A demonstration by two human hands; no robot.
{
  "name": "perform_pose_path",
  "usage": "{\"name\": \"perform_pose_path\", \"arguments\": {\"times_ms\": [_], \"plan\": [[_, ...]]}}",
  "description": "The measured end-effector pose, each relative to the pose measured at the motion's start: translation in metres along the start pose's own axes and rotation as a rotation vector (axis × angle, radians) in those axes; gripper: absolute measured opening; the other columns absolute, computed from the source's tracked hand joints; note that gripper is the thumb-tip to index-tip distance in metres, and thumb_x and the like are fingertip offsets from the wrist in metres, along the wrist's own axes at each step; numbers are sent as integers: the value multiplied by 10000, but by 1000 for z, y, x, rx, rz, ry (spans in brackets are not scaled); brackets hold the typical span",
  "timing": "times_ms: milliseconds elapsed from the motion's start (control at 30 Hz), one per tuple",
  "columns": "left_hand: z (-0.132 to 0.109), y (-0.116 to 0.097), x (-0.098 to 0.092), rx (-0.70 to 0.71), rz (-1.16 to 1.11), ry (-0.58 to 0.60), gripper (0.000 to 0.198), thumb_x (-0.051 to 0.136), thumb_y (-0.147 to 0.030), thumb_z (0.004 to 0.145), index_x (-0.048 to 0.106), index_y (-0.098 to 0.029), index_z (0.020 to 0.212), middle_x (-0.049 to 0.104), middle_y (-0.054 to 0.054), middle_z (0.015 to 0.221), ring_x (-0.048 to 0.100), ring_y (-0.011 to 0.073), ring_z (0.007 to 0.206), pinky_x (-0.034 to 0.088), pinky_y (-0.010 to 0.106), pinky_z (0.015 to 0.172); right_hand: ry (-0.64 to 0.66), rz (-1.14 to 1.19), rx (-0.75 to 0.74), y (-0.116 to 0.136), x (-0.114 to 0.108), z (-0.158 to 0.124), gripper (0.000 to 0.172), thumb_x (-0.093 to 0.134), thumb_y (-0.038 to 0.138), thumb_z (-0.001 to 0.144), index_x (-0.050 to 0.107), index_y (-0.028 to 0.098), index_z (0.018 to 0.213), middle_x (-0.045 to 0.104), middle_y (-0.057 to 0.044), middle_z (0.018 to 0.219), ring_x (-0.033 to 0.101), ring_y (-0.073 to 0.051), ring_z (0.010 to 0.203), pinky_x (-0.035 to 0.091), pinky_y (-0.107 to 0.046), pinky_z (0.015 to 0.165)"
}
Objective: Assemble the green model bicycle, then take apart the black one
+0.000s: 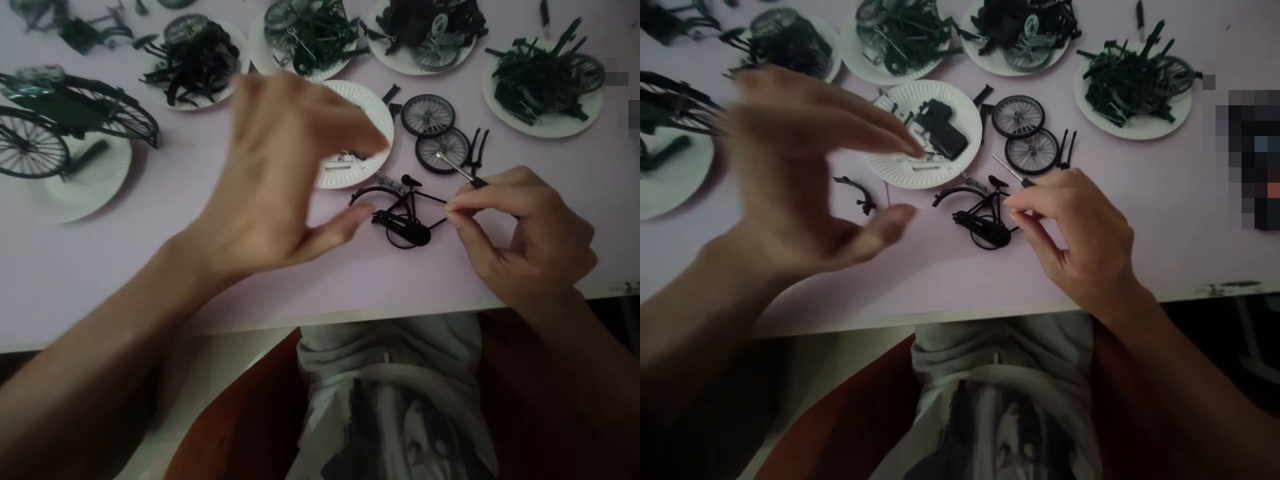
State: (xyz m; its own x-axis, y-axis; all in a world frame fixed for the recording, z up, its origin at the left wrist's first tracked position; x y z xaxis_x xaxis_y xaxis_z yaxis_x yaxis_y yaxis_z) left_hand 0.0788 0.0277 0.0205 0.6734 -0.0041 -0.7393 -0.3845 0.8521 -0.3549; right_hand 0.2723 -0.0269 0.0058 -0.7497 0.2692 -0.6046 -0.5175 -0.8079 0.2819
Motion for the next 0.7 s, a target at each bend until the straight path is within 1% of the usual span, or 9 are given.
{"name": "perform_pose_path", "arguments": {"times_ms": [33, 100, 133, 233, 300, 400, 533, 700], "plan": [[1, -2, 8, 40, 35, 34, 386, 642, -520, 971, 664, -171, 1133, 719, 78, 1050, 655, 270, 978, 486, 518, 965, 9, 4, -6, 1, 0, 0, 387, 701, 18, 864, 643, 245, 1172, 752, -44, 891, 721, -227, 770, 607, -377, 675], [2, -7, 23, 115, 55, 85, 454, 630, -522, 966, 615, -153, 1230, 720, 111, 1103, 651, 300, 1001, 469, 518, 936, 36, 15, -7, 3, 1, -1, 362, 711, 10, 852, 640, 214, 1142, 741, -62, 882, 714, -230, 770, 605, -379, 671], [2, -9, 27, 131, 20, 76, 460, 612, -508, 975, 591, -148, 1260, 714, 121, 1124, 654, 300, 1008, 467, 511, 929, 57, 25, -6, 4, 3, -2, 353, 723, 8, 843, 640, 197, 1129, 740, -72, 889, 711, -230, 776, 604, -379, 671], [0, -8, 35, 107, -77, 67, 350, 589, -447, 1001, 587, -175, 1221, 715, 102, 1075, 669, 268, 968, 472, 471, 884, 112, 43, -2, 6, 6, -6, 363, 758, -2, 815, 641, 166, 1115, 744, -98, 933, 706, -233, 813, 604, -381, 676], [-4, -9, 37, 128, -63, 74, 279, 592, -390, 1016, 569, -192, 1212, 721, 79, 1046, 671, 248, 945, 479, 443, 842, 133, 48, -11, 7, 8, -8, 394, 770, -19, 796, 646, 158, 1126, 745, -102, 954, 700, -231, 814, 603, -387, 674], [-10, -14, 36, 183, 9, 64, 251, 576, -328, 1036, 525, -194, 1242, 717, 65, 1050, 664, 232, 938, 499, 426, 822, 161, 55, -22, 10, 9, -10, 434, 770, -49, 778, 652, 145, 1148, 748, -107, 968, 697, -233, 807, 599, -397, 663], [-11, -12, 35, 104, 27, 99, 197, 543, -360, 1056, 547, -207, 1179, 708, 58, 1035, 662, 226, 934, 498, 425, 836, 179, 52, 18, 8, 10, -11, 403, 777, -34, 786, 662, 146, 1128, 746, -109, 946, 707, -246, 824, 603, -408, 668], [-10, -19, 38, 75, -89, 91, 165, 587, -262, 1026, 551, -197, 1174, 727, 53, 1049, 654, 216, 957, 459, 391, 847, 168, 8, 26, 8, 7, -12, 439, 780, -42, 780, 661, 179, 1140, 753, -82, 961, 711, -226, 813, 603, -388, 662]]}}
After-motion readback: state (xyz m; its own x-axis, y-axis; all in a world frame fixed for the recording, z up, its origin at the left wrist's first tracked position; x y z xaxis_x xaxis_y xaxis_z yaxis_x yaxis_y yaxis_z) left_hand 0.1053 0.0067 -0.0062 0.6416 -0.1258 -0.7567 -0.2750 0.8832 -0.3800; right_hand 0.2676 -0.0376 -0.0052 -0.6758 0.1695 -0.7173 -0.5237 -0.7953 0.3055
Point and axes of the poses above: each hand's wrist, its own z-axis towards the middle knuckle, its own x-axis out of the palm, y = z × x, the point moved 7 cm from there along z, towards the middle knuckle
